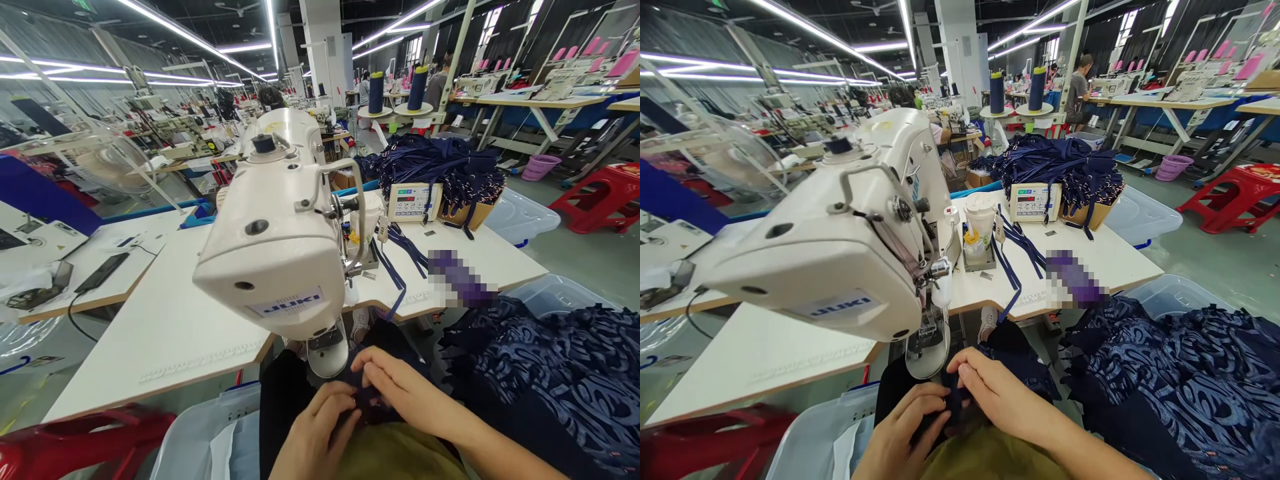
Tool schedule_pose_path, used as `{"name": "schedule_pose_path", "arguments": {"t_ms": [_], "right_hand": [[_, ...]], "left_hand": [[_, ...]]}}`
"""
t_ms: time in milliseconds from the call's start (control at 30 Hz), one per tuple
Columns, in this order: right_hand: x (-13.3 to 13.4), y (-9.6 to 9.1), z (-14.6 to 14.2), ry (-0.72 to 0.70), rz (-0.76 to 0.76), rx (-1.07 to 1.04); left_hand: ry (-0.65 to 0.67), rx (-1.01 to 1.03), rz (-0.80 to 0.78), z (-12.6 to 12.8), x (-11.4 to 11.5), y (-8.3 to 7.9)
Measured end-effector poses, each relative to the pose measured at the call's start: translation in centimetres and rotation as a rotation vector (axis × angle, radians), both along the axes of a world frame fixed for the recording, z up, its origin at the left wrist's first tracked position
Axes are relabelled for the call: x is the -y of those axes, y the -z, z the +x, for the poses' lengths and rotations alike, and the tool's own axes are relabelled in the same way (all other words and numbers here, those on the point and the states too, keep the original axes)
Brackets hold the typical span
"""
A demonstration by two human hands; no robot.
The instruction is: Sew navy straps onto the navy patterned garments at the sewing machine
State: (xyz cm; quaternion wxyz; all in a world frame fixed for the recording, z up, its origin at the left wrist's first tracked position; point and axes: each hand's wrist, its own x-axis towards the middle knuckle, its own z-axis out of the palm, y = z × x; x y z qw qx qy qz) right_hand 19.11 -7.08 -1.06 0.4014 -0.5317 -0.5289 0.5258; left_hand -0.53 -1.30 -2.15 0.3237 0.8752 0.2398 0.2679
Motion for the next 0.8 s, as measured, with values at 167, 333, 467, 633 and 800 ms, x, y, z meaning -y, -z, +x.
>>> {"name": "schedule_pose_path", "arguments": {"t_ms": [167, 333, 467, 633, 800], "right_hand": [[-0.3, -2.4, 1.3, -0.020, 0.352, 0.322], [-0.6, -1.3, 1.3, 0.340, 0.691, 0.576], [0.4, 0.9, 0.8, 0.207, 0.607, 0.420], [0.8, 3.0, -0.6, 0.083, 0.375, 0.251], [0.2, 3.4, -1.9, 0.203, 0.375, 0.037]], "left_hand": [[-0.059, 0.078, -0.320, -0.2, 0.0, -0.9], [-0.281, 0.216, -0.645, 0.1, -0.2, -2.2], [-0.343, 0.355, -0.920, 0.7, -0.1, -2.0], [-0.344, 0.461, -1.077, 1.3, 0.3, -1.8], [-0.326, 0.442, -0.953, 1.6, 0.7, -2.2]]}}
